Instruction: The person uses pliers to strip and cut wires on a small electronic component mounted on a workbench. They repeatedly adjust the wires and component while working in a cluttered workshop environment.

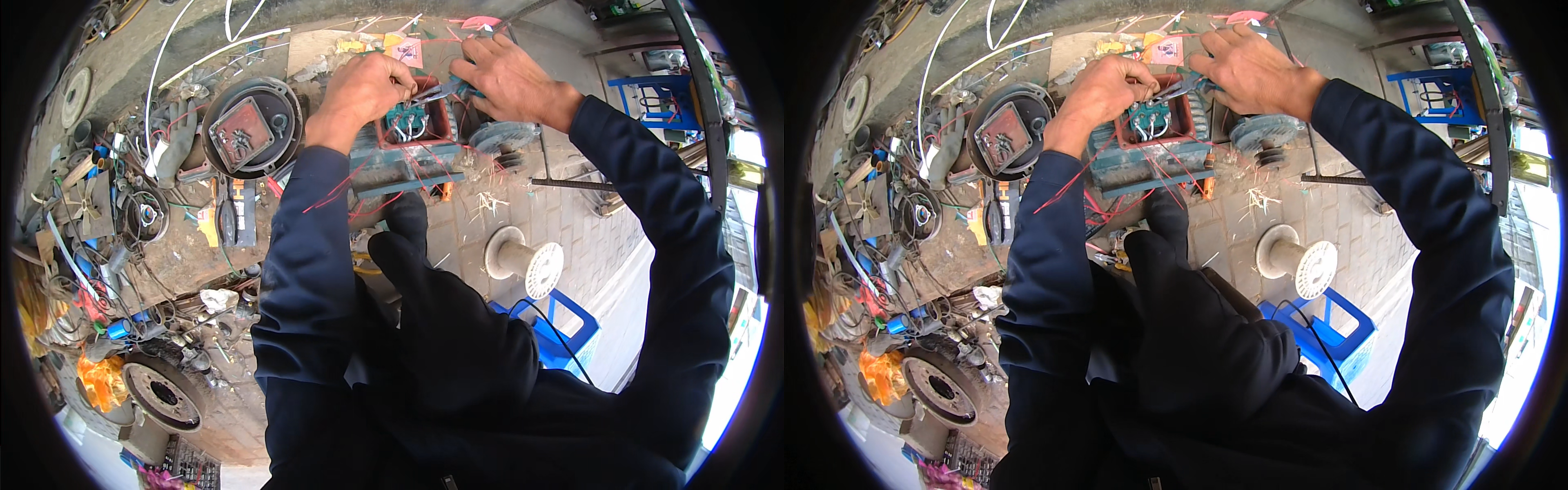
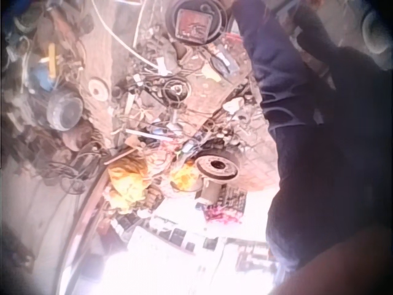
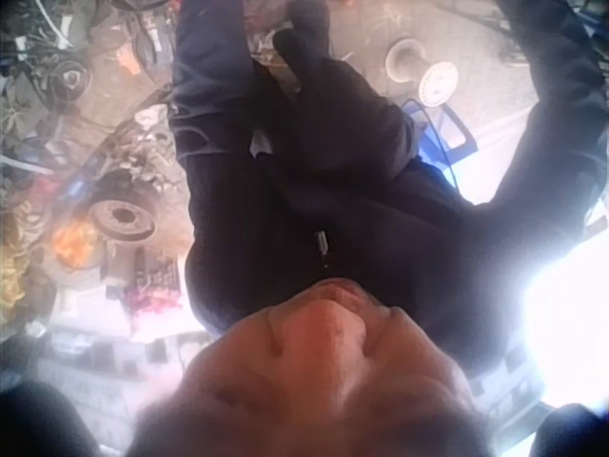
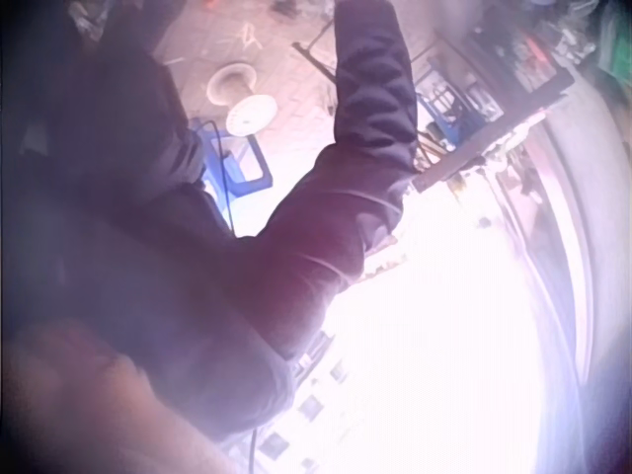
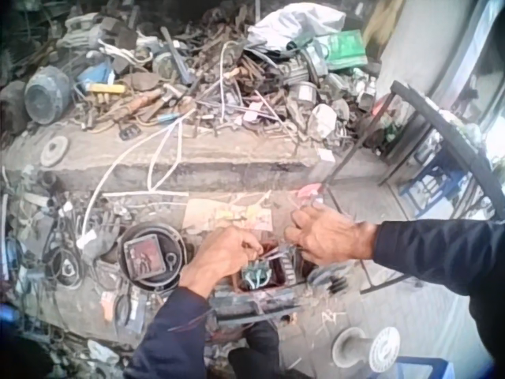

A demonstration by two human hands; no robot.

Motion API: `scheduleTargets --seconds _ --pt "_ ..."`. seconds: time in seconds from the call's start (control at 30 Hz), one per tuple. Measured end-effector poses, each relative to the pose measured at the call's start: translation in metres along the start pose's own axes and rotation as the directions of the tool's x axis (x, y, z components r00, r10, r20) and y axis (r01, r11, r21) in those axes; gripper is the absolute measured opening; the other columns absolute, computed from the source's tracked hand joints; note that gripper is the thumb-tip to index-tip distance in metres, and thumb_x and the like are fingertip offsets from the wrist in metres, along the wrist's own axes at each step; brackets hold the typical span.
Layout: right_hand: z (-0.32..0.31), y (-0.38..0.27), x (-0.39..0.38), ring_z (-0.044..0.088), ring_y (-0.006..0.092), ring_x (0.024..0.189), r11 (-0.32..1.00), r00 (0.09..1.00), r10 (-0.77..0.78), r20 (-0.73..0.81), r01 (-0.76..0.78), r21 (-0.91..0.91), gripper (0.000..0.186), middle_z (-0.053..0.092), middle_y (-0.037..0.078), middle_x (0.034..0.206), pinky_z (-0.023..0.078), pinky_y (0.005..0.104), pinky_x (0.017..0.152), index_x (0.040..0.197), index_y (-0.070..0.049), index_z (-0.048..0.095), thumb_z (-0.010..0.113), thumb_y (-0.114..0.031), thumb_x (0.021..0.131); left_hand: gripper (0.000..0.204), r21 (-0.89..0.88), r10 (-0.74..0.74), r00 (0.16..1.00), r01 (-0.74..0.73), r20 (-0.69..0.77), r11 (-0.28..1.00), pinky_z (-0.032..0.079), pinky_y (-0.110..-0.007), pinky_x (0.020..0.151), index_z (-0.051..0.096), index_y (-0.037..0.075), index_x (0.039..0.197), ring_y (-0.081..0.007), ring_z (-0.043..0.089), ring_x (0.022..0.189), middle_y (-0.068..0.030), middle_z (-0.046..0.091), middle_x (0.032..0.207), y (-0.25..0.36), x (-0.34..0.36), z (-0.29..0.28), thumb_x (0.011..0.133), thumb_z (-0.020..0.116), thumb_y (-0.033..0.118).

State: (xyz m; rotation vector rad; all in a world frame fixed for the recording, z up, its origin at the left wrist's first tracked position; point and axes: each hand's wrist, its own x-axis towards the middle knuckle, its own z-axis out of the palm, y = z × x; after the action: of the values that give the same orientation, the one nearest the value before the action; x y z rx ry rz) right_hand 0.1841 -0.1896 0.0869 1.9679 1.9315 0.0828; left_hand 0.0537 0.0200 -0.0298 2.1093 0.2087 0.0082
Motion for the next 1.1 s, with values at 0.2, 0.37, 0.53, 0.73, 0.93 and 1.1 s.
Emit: scheduleTargets --seconds 0.2,0.37,0.53,0.73,0.93,1.1 --pt "0.002 0.001 0.001 0.066 0.0346 0.109 1.0 1.0 0.0 0.001 0.0 0.023 0.05 0.062 0.017 0.115 0.046 0.0459 0.098 0.122 -0.009 0.065 0.085 -0.028 0.081 0.011 0.006 -0.005 1.0 0.005 -0.012 1.0 0.06 -0.04 0.087 0.086 0.024 0.094 -0.0289 0.077 0.093 -0.003 0.082 0.097 -0.001 -0.001 0.002 0.087 0.077 0.026" --pt "0.004 0.001 0.001 0.066 0.0352 0.109 1.0 1.0 0.007 0.01 -0.007 0.023 0.051 0.062 0.017 0.115 0.047 0.0455 0.098 0.123 -0.008 0.064 0.085 -0.028 0.081 0.012 0.001 -0.016 1.0 0.016 -0.001 1.0 0.06 -0.04 0.087 0.086 0.024 0.095 -0.0289 0.077 0.094 -0.0037 0.082 0.097 0.002 -0.001 0.0 0.086 0.077 0.025" --pt "0.008 0.004 0.004 0.065 0.0354 0.111 0.999 0.999 -0.021 -0.026 0.021 0.028 0.05 0.062 0.017 0.117 0.048 0.0455 0.098 0.122 -0.007 0.064 0.085 -0.028 0.081 0.013 0.004 -0.004 1.0 0.004 -0.016 1.0 0.059 -0.036 0.086 0.085 0.016 0.098 -0.0235 0.077 0.092 -0.0056 0.082 0.096 0.006 -0.003 -0.002 0.087 0.08 0.018" --pt "0.007 0.006 0.006 0.069 0.0376 0.103 0.999 0.999 -0.047 -0.008 0.048 0.027 0.052 0.065 0.018 0.113 0.053 0.0451 0.093 0.121 -0.004 0.063 0.084 -0.027 0.08 0.014 0.012 -0.026 1.0 0.026 -0.014 1.0 0.059 -0.034 0.085 0.085 0.013 0.1 -0.0207 0.078 0.091 -0.0057 0.082 0.095 0.011 -0.005 -0.004 0.086 0.081 0.016" --pt "0.006 0.001 0.005 0.07 0.0413 0.093 0.99 0.998 -0.008 0.066 -0.001 0.143 0.042 0.065 0.02 0.103 0.056 0.0485 0.079 0.111 -0.002 0.064 0.083 -0.021 0.079 0.014 0.049 -0.029 1.0 0.029 -0.012 0.998 0.059 -0.034 0.083 0.086 0.016 0.099 -0.0203 0.078 0.09 -0.0052 0.082 0.094 0.011 -0.005 -0.004 0.086 0.081 0.017" --pt "-0.003 -0.011 0.003 0.071 0.0438 0.094 0.977 0.98 0.09 0.176 -0.122 0.176 0.041 0.069 0.025 0.105 0.059 0.0508 0.08 0.114 0.001 0.066 0.076 -0.017 0.079 0.013 0.081 -0.029 0.999 0.031 -0.028 0.996 0.06 -0.036 0.084 0.086 0.021 0.098 -0.0235 0.077 0.09 -0.005 0.082 0.095 0.011 -0.003 -0.003 0.087 0.08 0.02"
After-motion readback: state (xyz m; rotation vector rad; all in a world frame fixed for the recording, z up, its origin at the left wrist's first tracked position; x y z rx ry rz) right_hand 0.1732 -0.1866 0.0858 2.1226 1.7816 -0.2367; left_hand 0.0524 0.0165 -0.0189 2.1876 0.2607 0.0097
